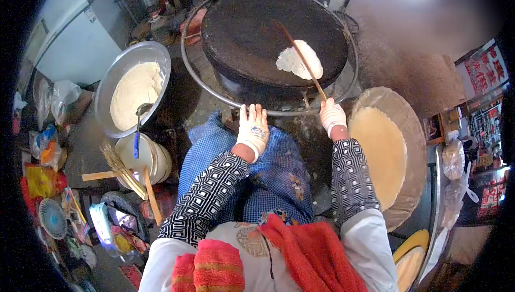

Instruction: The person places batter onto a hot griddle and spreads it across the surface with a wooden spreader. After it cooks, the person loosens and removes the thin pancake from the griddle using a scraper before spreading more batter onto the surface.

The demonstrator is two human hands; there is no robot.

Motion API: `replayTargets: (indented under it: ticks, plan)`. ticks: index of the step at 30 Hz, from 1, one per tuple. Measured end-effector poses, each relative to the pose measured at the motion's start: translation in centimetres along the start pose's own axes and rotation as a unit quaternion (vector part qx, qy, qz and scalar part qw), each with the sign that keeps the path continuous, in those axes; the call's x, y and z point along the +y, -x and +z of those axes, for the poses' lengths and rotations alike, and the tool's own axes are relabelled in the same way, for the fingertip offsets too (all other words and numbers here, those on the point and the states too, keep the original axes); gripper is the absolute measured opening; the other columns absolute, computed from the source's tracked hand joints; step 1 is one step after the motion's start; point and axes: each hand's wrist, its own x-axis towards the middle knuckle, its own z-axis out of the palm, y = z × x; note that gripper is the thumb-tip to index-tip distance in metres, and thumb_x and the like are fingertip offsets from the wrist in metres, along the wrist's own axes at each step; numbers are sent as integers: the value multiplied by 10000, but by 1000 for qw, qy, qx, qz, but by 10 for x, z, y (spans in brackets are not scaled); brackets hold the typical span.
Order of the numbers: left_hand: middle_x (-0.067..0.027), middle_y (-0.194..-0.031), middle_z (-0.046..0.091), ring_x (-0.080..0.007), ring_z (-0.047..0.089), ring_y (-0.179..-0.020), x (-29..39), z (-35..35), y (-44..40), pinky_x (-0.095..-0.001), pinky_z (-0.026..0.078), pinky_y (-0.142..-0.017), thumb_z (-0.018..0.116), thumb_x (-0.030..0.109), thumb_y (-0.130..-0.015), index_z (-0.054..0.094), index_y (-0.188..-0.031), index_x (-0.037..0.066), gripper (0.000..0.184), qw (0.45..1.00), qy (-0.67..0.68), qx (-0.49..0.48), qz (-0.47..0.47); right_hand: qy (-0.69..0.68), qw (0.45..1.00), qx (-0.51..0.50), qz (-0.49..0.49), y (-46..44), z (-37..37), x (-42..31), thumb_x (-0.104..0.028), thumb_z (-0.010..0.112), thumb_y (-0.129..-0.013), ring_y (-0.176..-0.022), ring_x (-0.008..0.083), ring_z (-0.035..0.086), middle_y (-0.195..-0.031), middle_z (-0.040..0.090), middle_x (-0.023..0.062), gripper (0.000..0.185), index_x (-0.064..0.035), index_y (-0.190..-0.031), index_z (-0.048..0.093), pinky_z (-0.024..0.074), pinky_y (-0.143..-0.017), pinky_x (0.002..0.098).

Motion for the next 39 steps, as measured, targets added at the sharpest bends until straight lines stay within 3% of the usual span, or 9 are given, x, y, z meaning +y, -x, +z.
replayTargets:
  ticks: [5,7,8,12,23,27,31,33,39]
  plan:
    - [-192,-1480,380,-358,300,-1394,-5,8,0,-580,119,-1148,483,360,-905,405,-1404,-3,622,999,25,32,1,14,993,-14,-117,24,-4,-16,-332,464,-965,-739,448,634,-760,638,280,325,-10,-970,511,497,-654,544]
    - [-189,-1479,384,-357,303,-1394,-7,3,2,-582,108,-1148,497,379,-898,401,-1409,0,643,1000,18,25,3,-35,999,1,-27,9,13,10,-333,462,-966,-735,450,635,-758,645,270,326,-11,-982,509,506,-666,532]
    - [-174,-1493,369,-349,287,-1404,-9,-9,4,-589,86,-1150,362,214,-961,387,-1428,4,513,999,31,-7,5,-13,999,24,-24,-2,16,22,-330,456,-971,-743,450,636,-766,647,269,321,-15,-990,511,506,-679,532]
    - [-180,-1466,407,-343,320,-1389,-15,-10,5,-577,103,-1150,524,399,-885,413,-1400,1,660,999,42,16,3,2,999,0,-43,4,-2,4,-330,436,-982,-789,449,642,-791,652,269,312,-32,-1029,517,509,-737,525]
    - [-160,-1461,419,-326,312,-1397,-27,-5,1,-586,95,-1145,511,405,-897,428,-1393,16,636,998,43,6,-38,-4,996,-24,-91,-1,1,24,-296,487,-951,-790,447,639,-817,658,257,252,-52,-979,546,502,-710,532]
    - [-143,-1480,403,-309,309,-1403,-35,-7,-1,-581,90,-1147,501,421,-903,411,-1407,23,649,996,53,-24,-68,-14,1000,7,5,-23,-4,34,-273,481,-959,-790,446,638,-834,647,282,254,-24,-971,529,497,-711,536]
    - [-155,-1444,444,-317,339,-1383,-47,-8,-4,-588,129,-1136,496,386,-901,473,-1356,17,586,995,53,4,-86,22,989,63,-133,8,-6,21,-303,471,-969,-683,476,609,-725,623,277,287,-17,-964,489,490,-634,561]
    - [-158,-1424,462,-317,353,-1371,-50,1,-5,-591,141,-1132,498,368,-898,490,-1337,17,562,993,43,32,-104,-25,997,-49,-62,12,10,31,-316,467,-969,-677,472,614,-719,630,270,290,-28,-961,495,492,-635,559]
    - [-156,-1406,471,-306,371,-1355,-66,-3,-4,-598,148,-1127,501,309,-899,499,-1324,19,515,991,19,19,-128,-88,996,28,18,3,4,33,-305,482,-966,-754,478,617,-755,633,278,262,-52,-957,547,490,-652,543]
